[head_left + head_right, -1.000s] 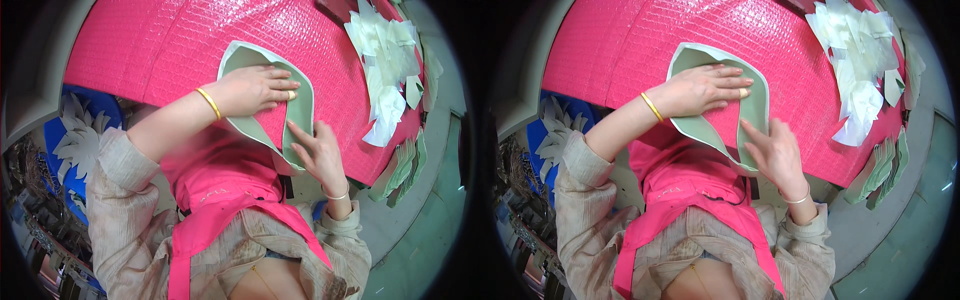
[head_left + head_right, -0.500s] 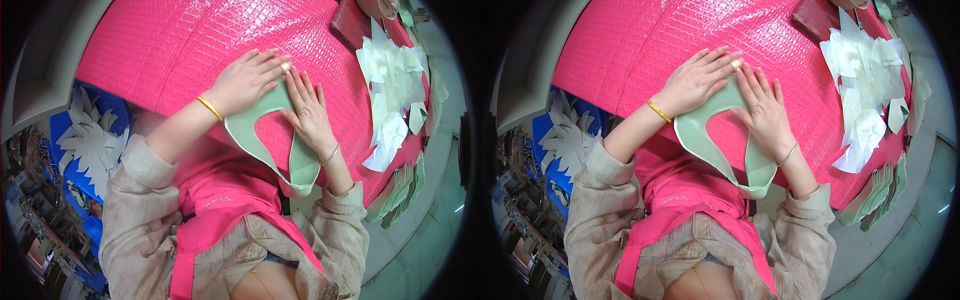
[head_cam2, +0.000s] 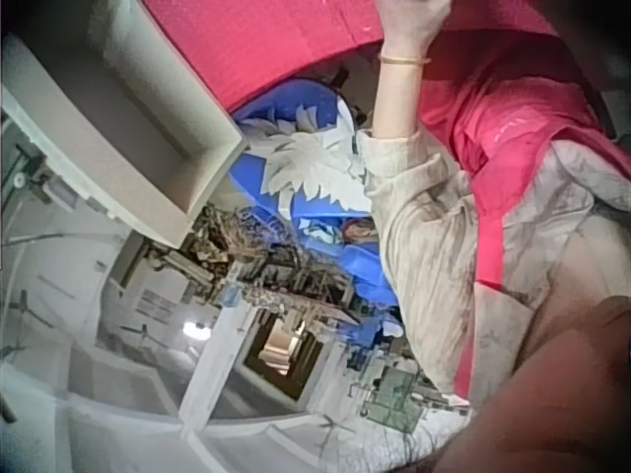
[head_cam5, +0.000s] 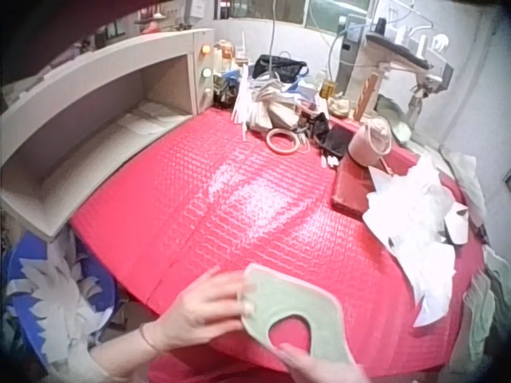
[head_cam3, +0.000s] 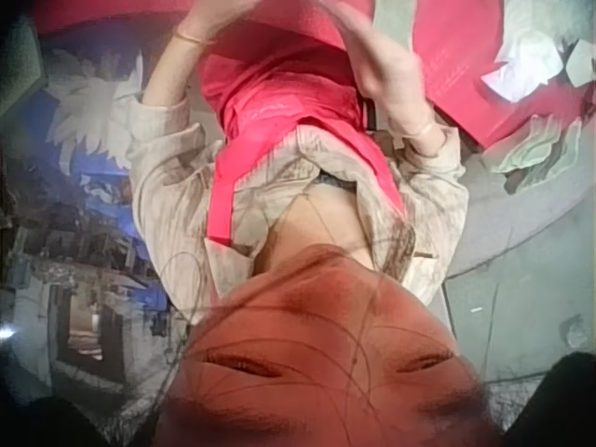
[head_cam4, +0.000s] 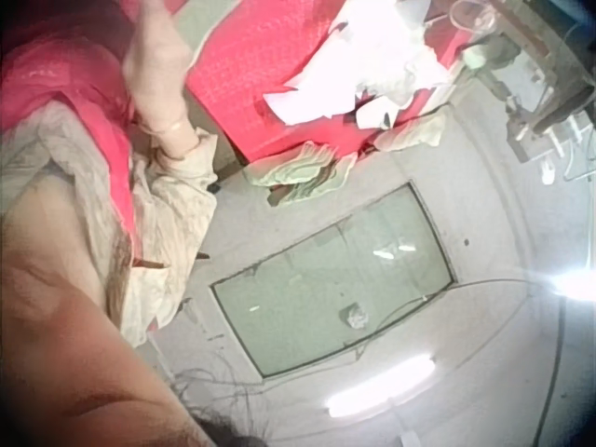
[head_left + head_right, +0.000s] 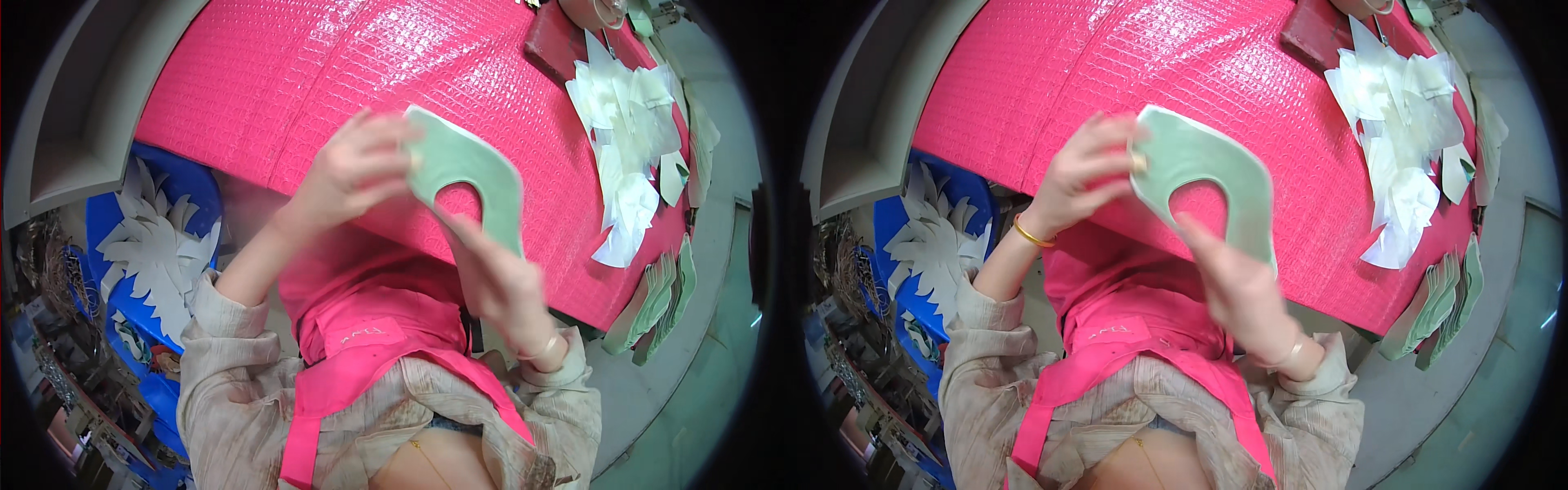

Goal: The person assembles a light green slip-on shoe by hand, inserting a white insole and a translucent plastic sheet into the shoe's interior. They repeatedly press and smooth the materials to fit them inside the shoe, handling the shoe and materials one at a time on a pink textured work surface.

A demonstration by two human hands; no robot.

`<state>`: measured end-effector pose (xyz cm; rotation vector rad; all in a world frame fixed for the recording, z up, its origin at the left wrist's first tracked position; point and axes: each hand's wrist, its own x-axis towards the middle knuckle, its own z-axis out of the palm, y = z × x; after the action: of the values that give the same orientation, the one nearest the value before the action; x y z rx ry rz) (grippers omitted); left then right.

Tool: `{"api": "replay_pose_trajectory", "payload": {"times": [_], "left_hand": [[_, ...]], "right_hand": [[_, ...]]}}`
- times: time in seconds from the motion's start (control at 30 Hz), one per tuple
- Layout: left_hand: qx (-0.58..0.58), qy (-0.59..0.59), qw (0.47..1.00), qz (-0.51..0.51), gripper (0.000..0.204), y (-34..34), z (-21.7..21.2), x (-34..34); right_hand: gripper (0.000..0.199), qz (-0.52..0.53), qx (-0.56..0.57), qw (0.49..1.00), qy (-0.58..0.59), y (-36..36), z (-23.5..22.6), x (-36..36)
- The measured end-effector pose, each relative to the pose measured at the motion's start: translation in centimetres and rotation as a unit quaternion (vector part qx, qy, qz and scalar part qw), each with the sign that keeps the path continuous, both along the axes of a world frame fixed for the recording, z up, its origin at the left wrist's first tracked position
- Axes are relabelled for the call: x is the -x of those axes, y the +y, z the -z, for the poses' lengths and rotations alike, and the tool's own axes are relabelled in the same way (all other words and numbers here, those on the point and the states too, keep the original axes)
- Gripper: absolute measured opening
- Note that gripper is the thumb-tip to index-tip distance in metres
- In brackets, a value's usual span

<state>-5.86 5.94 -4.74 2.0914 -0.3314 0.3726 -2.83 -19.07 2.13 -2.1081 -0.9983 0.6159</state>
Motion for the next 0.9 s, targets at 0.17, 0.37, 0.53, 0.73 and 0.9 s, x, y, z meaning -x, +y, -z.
{"api": "replay_pose_trajectory", "payload": {"times": [0.17, 0.37, 0.53, 0.73, 0.9], "left_hand": [[0.646, 0.186, 0.728, 0.133, 0.063, -0.9, 0.3, -1.4], [0.642, 0.271, 0.717, -0.039, 0.027, -4.2, 0.4, -2.8], [0.645, 0.216, 0.731, -0.049, 0.029, -5.6, 0.2, -3.7], [0.566, 0.080, 0.779, -0.258, 0.032, -7.5, -0.1, -4.5], [0.559, 0.083, 0.784, -0.255, 0.038, -6.3, -0.6, -5.9]], "right_hand": [[0.045, 0.277, -0.287, 0.866, 0.301, -1.0, -0.2, -4.7], [0.031, 0.270, -0.113, 0.945, -0.148, -2.1, -0.1, -8.1], [0.038, 0.089, -0.001, 0.989, -0.114, 2.5, 1.0, -4.7], [0.022, 0.082, 0.061, 0.995, 0.021, 4.1, 1.0, -5.7], [0.017, 0.082, 0.024, 0.996, 0.007, 4.6, 1.1, -4.9]]}}
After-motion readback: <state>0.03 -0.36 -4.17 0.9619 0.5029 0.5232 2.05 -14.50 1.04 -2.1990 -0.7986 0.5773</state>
